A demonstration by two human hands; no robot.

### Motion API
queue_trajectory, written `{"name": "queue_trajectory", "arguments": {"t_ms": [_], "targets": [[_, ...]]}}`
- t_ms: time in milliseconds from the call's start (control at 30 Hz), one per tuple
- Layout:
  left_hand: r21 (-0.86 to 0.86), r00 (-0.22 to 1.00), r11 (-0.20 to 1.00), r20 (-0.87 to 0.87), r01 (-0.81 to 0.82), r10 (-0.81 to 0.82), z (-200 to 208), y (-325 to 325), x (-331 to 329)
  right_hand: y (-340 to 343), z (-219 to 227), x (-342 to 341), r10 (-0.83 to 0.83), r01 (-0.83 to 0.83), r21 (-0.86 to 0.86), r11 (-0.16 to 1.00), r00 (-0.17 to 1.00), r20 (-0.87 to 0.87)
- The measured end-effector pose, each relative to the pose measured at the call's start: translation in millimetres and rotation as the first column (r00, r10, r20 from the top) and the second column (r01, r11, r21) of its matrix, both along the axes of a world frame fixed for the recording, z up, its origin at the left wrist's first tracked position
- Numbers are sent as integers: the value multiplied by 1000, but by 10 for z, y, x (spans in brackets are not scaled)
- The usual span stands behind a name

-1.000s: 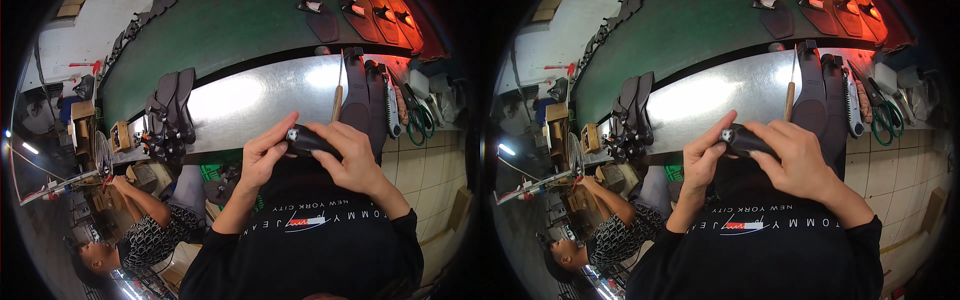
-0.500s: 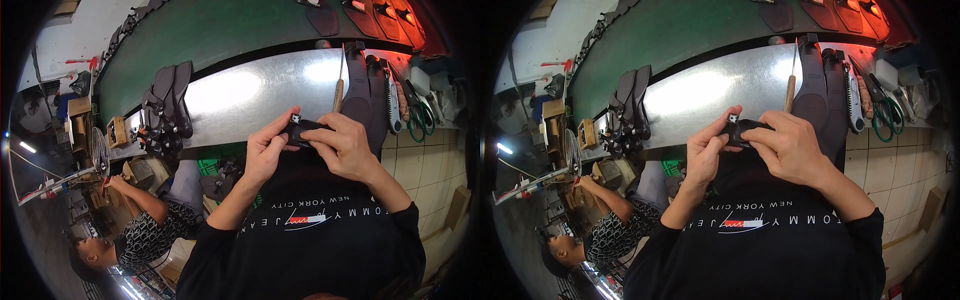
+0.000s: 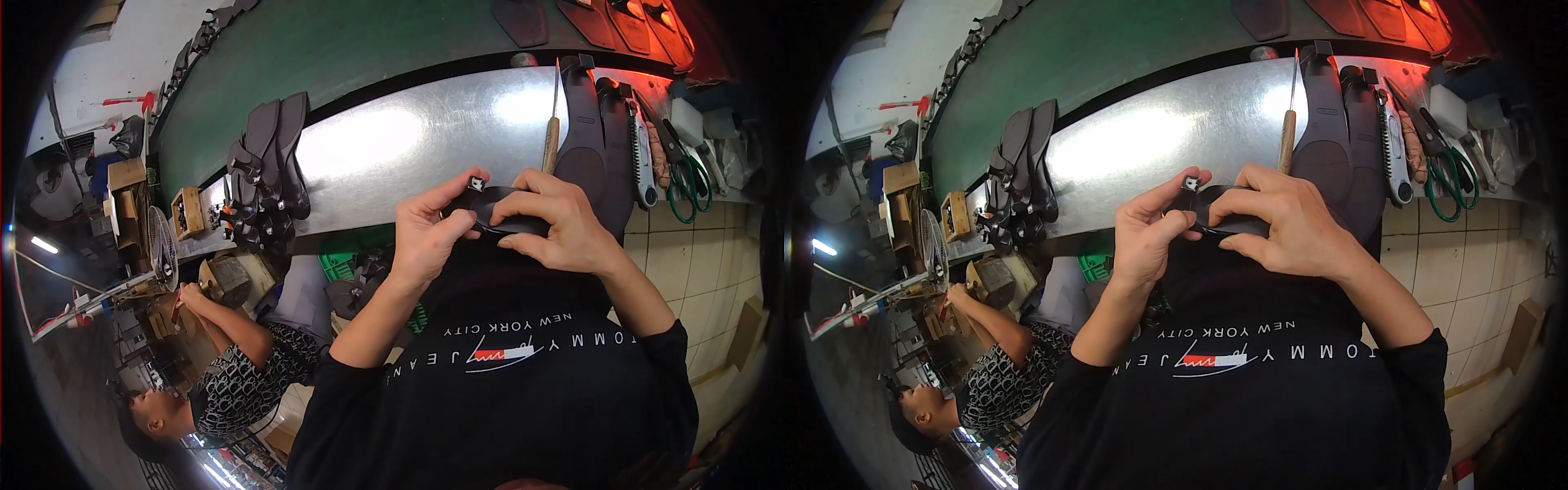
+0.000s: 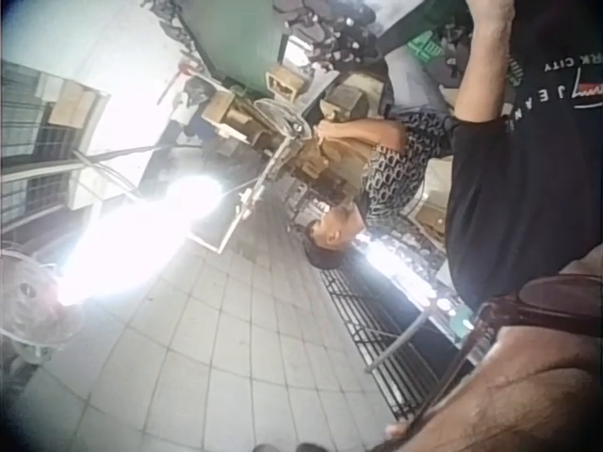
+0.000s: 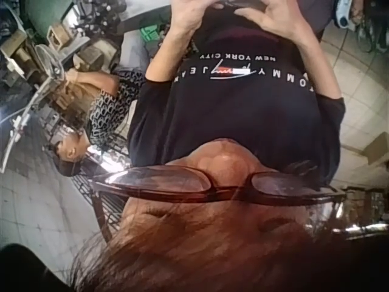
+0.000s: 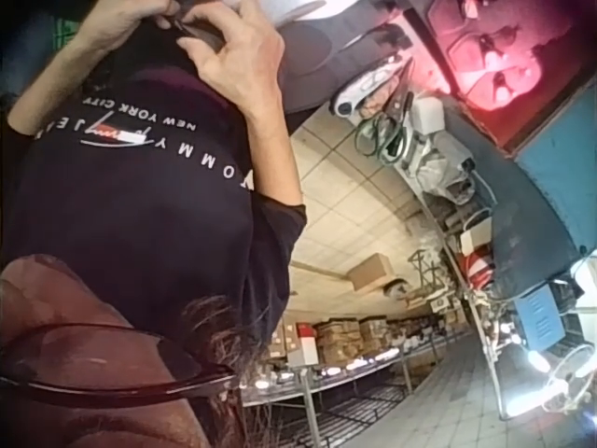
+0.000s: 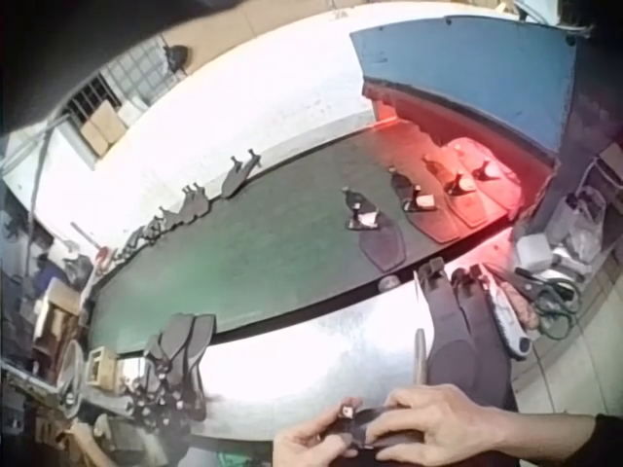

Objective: Manually assemble various components of sandals, including attaching straps and buckle mechanisms to soles.

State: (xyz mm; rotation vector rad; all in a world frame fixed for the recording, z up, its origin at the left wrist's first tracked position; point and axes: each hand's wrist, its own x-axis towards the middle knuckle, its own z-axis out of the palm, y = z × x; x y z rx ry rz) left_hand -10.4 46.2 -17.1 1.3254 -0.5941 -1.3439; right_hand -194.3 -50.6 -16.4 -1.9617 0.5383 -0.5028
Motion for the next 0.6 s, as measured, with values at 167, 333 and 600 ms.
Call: {"name": "queue_trajectory", "arguments": {"t_ms": [167, 333, 600], "targets": [[-2, 1000, 1000, -6, -4, 4, 16, -18, 13, 53, -32, 19, -52, 52, -8, 999, 999, -2], [49, 1000, 999, -30, -9, 11, 62, -51, 34, 93, -72, 58, -136, 148, -132, 980, 986, 97], [-29, 929, 997, -366, -74, 58, 168, -18, 95, 146, 13, 61, -116, 210, -393, 895, 961, 249]]}}
